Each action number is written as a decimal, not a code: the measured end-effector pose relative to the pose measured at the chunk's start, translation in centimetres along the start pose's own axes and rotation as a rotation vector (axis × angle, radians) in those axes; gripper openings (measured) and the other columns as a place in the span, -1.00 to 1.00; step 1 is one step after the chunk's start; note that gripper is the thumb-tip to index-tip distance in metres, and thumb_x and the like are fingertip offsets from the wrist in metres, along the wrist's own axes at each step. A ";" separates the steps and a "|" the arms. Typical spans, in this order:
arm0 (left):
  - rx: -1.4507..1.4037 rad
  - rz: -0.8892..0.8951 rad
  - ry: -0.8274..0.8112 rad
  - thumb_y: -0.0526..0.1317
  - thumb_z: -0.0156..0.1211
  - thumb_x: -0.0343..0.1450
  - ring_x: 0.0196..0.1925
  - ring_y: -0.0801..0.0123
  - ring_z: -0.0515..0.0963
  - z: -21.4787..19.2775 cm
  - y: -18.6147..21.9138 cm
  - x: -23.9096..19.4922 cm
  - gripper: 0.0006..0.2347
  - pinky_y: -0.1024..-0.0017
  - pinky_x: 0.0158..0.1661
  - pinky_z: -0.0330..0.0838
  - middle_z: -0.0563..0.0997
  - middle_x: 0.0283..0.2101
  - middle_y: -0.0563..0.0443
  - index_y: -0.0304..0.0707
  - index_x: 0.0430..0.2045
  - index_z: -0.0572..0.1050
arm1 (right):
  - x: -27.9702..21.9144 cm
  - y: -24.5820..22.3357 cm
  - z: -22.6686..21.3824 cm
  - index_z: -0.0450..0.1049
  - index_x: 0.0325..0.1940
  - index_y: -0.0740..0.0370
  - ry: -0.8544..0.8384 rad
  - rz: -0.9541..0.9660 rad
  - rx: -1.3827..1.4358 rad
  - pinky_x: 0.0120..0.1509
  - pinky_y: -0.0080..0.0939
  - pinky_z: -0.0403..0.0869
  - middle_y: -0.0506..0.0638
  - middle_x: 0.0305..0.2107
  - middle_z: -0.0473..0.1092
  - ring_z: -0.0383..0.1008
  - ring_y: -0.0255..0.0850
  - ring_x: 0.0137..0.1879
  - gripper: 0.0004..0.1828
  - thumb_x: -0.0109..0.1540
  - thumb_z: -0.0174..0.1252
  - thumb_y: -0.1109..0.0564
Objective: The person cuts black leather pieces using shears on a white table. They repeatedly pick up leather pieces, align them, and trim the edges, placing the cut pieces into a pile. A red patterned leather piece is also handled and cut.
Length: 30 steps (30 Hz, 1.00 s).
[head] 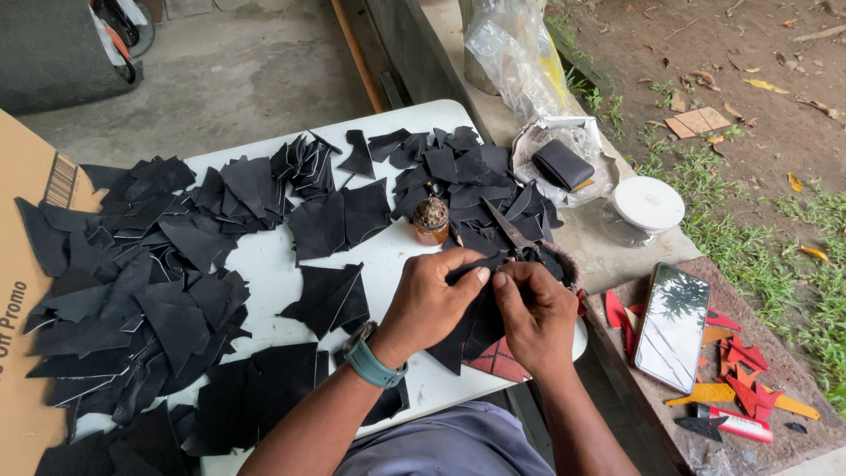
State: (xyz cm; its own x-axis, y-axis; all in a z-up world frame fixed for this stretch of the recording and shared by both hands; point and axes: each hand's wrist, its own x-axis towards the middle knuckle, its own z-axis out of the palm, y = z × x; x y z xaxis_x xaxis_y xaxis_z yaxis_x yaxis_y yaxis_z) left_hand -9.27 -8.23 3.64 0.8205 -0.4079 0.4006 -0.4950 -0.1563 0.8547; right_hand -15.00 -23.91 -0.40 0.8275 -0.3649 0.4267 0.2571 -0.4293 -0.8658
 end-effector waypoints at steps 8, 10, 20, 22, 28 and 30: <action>-0.250 -0.100 0.035 -0.28 0.20 0.48 -0.26 0.46 0.64 0.2 -1.5 -0.2 -0.81 0.48 -0.23 0.53 0.69 -0.31 -0.03 -0.44 -0.12 0.60 | 2.0 0.1 -1.3 0.50 -0.01 0.26 -0.268 0.182 0.380 -0.16 -0.42 0.46 -0.18 -0.32 0.51 0.45 -0.43 -0.25 -0.72 0.21 0.27 0.18; -0.565 -0.182 0.019 -0.28 0.18 0.49 -0.22 0.52 0.60 -0.8 -2.0 0.6 -0.78 0.53 -0.17 0.53 0.68 -0.25 0.02 -0.46 -0.06 0.59 | 1.9 1.2 -1.6 0.53 -0.06 0.32 -0.302 0.275 0.436 -0.21 -0.37 0.49 -0.09 -0.37 0.54 0.48 -0.39 -0.30 -0.75 0.21 0.30 0.18; -0.308 -0.187 0.017 -0.33 0.25 0.38 -0.35 0.57 0.63 -0.1 -1.4 -0.9 -0.82 0.52 -0.31 0.56 0.69 -0.35 0.01 -0.47 -0.20 0.58 | 1.0 3.4 -0.6 0.57 -0.15 0.41 -0.305 0.419 0.544 -0.29 -0.32 0.55 -0.03 -0.44 0.57 0.53 -0.36 -0.38 -0.74 0.25 0.25 0.12; -0.218 -0.178 0.031 -0.33 0.25 0.38 -0.39 0.55 0.62 0.0 -1.1 -0.9 -0.84 0.50 -0.35 0.55 0.69 -0.40 -0.01 -0.46 -0.25 0.60 | 0.5 3.1 -0.7 0.59 -0.17 0.40 -0.294 0.313 0.365 -0.30 -0.36 0.48 -0.05 -0.47 0.54 0.47 -0.40 -0.38 -0.76 0.29 0.25 0.10; 0.012 -0.254 0.117 -0.32 0.25 0.37 -0.47 0.47 0.65 1.6 -1.2 -1.3 -0.85 0.45 -0.38 0.52 0.67 -0.48 -0.09 -0.46 -0.28 0.59 | -0.9 1.2 0.5 0.52 -0.29 0.43 -0.196 0.209 -0.229 -0.36 -0.29 0.38 0.05 -0.60 0.45 0.39 -0.29 -0.48 -0.72 0.30 0.27 0.09; -0.090 -0.176 0.121 -0.33 0.26 0.36 -0.37 0.48 0.66 1.0 -1.7 -0.7 -0.82 0.48 -0.29 0.54 0.70 -0.38 -0.04 -0.45 -0.23 0.59 | 0.3 0.9 0.7 0.52 -0.24 0.34 -0.247 0.277 -0.010 -0.32 -0.30 0.47 -0.01 -0.53 0.50 0.47 -0.30 -0.45 -0.79 0.25 0.26 0.10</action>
State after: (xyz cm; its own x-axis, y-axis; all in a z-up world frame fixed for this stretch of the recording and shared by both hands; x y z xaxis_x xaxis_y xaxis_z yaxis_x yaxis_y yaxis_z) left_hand -9.34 -8.57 1.60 0.9230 -0.2693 0.2749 -0.3183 -0.1327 0.9387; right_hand -14.12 -23.86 -1.24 0.9608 -0.2586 0.0999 0.0029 -0.3509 -0.9364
